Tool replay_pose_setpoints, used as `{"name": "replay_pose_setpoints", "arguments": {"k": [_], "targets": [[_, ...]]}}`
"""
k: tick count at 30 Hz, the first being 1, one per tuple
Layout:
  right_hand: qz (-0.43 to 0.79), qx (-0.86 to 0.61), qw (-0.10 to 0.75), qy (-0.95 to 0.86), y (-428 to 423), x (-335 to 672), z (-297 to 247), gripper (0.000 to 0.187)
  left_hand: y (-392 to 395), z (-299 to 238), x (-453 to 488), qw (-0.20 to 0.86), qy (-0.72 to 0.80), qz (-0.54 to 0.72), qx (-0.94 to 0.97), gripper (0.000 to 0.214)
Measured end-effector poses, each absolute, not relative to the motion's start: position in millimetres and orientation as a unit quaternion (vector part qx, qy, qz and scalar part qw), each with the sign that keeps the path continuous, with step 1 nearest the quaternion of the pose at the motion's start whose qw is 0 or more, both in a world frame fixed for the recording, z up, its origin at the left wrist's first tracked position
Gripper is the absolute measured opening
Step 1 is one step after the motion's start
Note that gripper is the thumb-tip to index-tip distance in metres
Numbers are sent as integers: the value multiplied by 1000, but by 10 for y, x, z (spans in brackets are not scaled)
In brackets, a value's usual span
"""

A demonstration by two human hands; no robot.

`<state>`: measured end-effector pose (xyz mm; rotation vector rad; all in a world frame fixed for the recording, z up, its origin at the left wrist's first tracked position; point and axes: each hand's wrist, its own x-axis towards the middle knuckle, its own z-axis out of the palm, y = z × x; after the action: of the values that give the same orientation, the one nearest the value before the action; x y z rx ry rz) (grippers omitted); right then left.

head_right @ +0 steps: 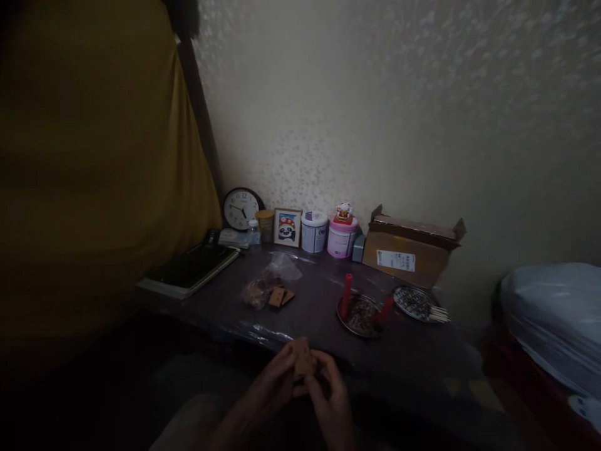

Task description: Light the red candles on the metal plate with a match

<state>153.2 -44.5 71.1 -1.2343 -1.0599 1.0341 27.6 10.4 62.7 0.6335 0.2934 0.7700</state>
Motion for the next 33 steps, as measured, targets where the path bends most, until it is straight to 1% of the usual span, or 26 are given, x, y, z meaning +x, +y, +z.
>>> {"name": "replay_pose_setpoints", "arguments": {"k": [7,12,16,22,26,28,32,33], "targets": [[355,-563,556,-498,-438,1542,635,32,124,617,285,860,167,370,309,21],[373,-549,568,-487,-445,1494,688,31,130,589,291,860,167,374,305,27],[395,-531,577,-479,-470,1453,768,27,128,565,298,863,166,371,299,31],[336,-581,575,-468,-471,1417,685,23,104,592,308,868,153,360,307,32],[303,-590,579,-474,-463,1403,643,24,96,609,292,875,150,347,303,27],[316,-583,568,-488,-465,1437,685,23,102,616,274,877,148,345,299,27],[424,-529,539,-500,-449,1633,798,32,119,644,225,881,137,349,289,32],[434,-524,540,-496,-440,1693,814,33,120,649,215,885,139,343,284,33]]}}
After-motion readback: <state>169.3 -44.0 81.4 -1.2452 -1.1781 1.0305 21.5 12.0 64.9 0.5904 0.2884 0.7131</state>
